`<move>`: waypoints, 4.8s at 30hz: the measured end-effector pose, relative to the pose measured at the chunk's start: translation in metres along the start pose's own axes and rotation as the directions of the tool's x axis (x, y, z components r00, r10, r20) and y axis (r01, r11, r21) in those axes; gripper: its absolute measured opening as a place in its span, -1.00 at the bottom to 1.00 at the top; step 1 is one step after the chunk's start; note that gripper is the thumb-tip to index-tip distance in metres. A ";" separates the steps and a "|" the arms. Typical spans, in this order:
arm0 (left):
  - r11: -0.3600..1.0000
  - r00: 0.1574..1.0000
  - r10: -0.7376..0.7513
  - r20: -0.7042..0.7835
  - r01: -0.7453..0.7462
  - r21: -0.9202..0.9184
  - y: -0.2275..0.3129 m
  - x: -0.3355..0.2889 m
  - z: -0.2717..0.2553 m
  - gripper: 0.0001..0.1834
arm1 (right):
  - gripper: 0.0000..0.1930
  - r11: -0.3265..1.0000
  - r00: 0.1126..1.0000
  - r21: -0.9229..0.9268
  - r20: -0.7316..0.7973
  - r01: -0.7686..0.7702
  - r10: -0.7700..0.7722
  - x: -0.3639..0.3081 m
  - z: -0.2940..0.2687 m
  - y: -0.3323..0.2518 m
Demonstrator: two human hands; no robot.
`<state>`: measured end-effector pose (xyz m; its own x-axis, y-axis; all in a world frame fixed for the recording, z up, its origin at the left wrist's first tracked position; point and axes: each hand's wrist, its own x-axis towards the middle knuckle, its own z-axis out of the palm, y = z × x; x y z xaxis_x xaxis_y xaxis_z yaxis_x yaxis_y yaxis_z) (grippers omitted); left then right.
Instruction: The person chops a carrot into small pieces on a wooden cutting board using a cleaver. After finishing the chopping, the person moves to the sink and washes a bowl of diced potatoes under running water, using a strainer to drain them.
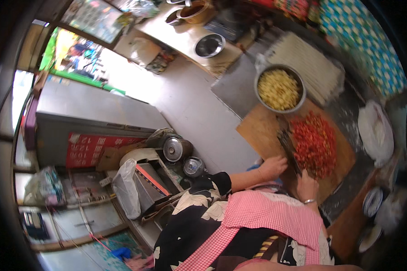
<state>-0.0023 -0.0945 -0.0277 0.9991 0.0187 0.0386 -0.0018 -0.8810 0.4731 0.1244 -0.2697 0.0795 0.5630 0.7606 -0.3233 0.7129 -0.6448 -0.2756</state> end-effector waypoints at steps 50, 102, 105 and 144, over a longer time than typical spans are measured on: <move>0.999 0.967 0.002 -0.253 -0.013 -0.043 -0.010 0.001 0.003 -0.80 | -0.76 0.995 0.996 -0.053 -0.028 0.083 -0.085 0.003 0.004 0.004; 0.994 0.979 0.103 -0.177 -0.105 -0.001 -0.021 0.018 0.001 -0.85 | -0.74 0.997 0.995 -0.038 -0.070 0.067 -0.070 0.025 -0.003 0.004; 0.989 0.955 0.144 -0.259 -0.142 0.026 -0.021 0.018 0.002 -0.86 | -0.76 0.997 0.999 -0.052 0.009 0.049 -0.048 0.025 -0.001 0.003; 0.988 0.950 0.154 -0.272 -0.146 0.048 -0.025 0.016 0.002 -0.87 | -0.68 1.000 0.999 0.021 0.038 0.022 -0.023 0.022 0.001 -0.004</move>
<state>0.0139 -0.0732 -0.0408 0.9373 0.0108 0.3484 -0.1456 -0.8959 0.4197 0.1337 -0.2507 0.0720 0.5304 0.7715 -0.3513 0.7159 -0.6296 -0.3019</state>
